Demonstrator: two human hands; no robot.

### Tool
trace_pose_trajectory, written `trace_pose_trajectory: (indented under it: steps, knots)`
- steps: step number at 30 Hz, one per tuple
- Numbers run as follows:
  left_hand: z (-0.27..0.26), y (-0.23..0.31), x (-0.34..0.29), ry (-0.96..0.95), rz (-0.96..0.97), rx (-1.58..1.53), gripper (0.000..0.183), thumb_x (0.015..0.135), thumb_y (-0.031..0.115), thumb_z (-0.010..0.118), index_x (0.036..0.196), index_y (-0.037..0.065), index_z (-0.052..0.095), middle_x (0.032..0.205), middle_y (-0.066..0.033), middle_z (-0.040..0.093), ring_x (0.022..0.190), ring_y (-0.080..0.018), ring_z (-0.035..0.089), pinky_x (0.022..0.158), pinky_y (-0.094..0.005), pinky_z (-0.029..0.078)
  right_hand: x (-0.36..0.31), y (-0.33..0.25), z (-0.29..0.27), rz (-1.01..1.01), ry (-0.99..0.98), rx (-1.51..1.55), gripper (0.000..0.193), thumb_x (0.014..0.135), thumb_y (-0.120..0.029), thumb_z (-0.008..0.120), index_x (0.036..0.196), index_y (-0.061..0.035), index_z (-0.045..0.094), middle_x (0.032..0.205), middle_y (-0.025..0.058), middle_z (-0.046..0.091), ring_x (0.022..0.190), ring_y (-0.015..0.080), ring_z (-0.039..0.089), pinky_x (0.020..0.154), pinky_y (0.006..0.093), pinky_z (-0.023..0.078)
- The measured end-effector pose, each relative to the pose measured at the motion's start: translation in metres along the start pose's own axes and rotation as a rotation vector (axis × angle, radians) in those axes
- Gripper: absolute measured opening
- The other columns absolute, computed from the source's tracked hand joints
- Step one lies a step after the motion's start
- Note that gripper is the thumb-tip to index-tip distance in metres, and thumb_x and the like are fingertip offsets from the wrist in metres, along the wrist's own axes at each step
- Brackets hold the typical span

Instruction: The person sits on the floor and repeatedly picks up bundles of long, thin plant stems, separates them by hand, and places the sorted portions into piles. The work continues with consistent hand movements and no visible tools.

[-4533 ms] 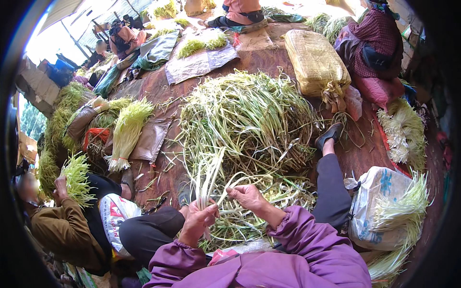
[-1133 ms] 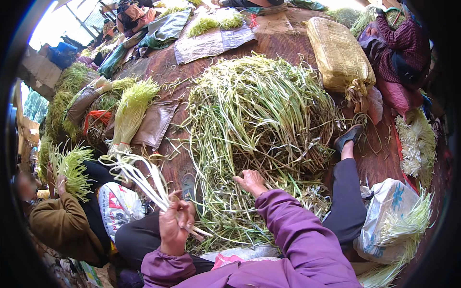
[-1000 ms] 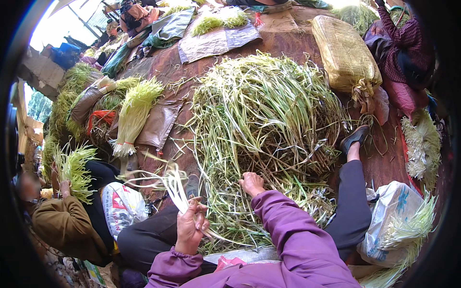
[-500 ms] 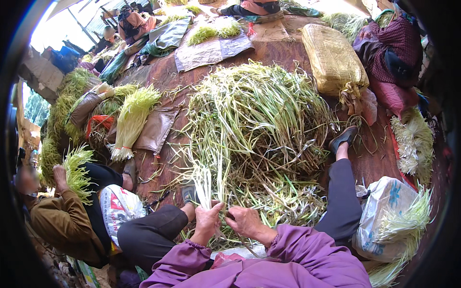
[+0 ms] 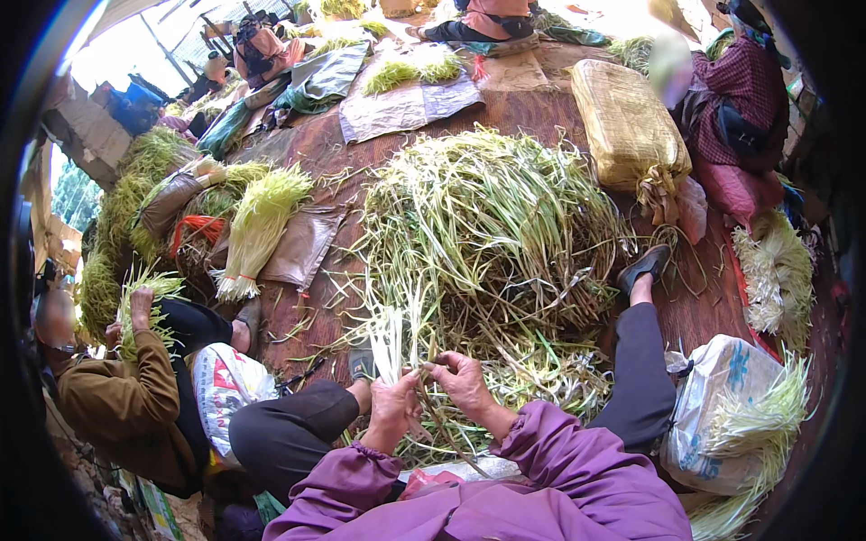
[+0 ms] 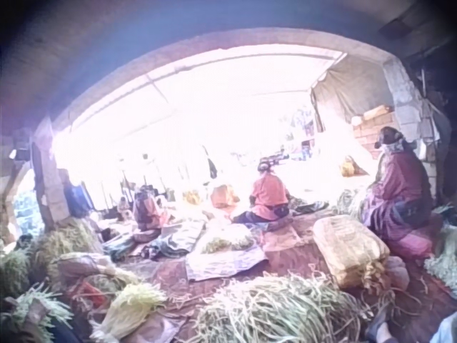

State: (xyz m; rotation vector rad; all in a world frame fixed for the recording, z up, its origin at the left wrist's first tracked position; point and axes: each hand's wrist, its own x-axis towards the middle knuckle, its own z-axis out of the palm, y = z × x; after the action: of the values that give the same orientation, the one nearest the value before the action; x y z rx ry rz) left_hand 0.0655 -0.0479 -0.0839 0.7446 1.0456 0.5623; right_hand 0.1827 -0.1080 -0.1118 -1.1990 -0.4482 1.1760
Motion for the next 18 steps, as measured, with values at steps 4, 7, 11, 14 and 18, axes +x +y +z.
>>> trace_pose_trajectory:
  steps: [4,7,11,14,18]
  knots:
    - [-0.009,0.008,-0.001,0.0,0.006,-0.161,0.01,0.08,0.008,0.056,0.085,0.0,0.052,0.065,-0.0104,0.06,0.032,-0.0068,0.038,0.031,-0.0208,0.032,-0.044,-0.017,-0.011,-0.268,-0.318,-0.523,0.007,0.08,-0.014,0.059,0.083,-0.0076,0.061,0.067,0.0019,0.059,0.06,0.009,0.054,0.051,0.0219,0.043]
    - [-0.011,0.009,0.001,-0.012,-0.032,-0.209,0.009,0.083,0.007,0.049,0.088,0.0,0.051,0.068,-0.0118,0.061,0.032,-0.0071,0.037,0.032,-0.0216,0.033,-0.083,0.016,-0.07,0.055,-0.677,-1.251,0.02,0.078,-0.03,0.06,0.092,-0.0155,0.063,0.076,0.007,0.061,0.068,0.0206,0.06,0.058,0.034,0.047]
    - [-0.006,0.01,0.002,-0.108,-0.092,-0.25,0.01,0.083,0.007,0.045,0.085,0.0,0.053,0.068,-0.0116,0.06,0.032,-0.0073,0.036,0.032,-0.0224,0.033,-0.085,0.019,-0.119,0.373,-0.718,-1.382,0.033,0.076,-0.042,0.058,0.1,-0.0206,0.062,0.084,0.0086,0.063,0.081,0.0258,0.06,0.068,0.0372,0.047]
    - [-0.009,0.009,-0.001,-0.134,-0.168,-0.268,0.014,0.084,0.01,0.044,0.082,0.0,0.054,0.067,-0.012,0.06,0.032,-0.0082,0.036,0.033,-0.0235,0.033,-0.034,-0.022,-0.076,0.244,-0.252,-0.531,0.026,0.083,-0.028,0.056,0.09,-0.004,0.062,0.075,0.0043,0.062,0.056,0.0075,0.05,0.052,0.0237,0.042]
    - [-0.006,0.01,-0.002,-0.236,-0.227,-0.234,0.017,0.082,0.016,0.044,0.084,0.0,0.051,0.068,-0.011,0.058,0.033,-0.0107,0.037,0.036,-0.0252,0.035,0.009,-0.031,-0.03,0.367,-0.285,0.306,0.031,0.085,-0.028,0.054,0.106,-0.0049,0.055,0.08,-0.0017,0.058,0.05,-0.0001,0.041,0.044,0.014,0.034]
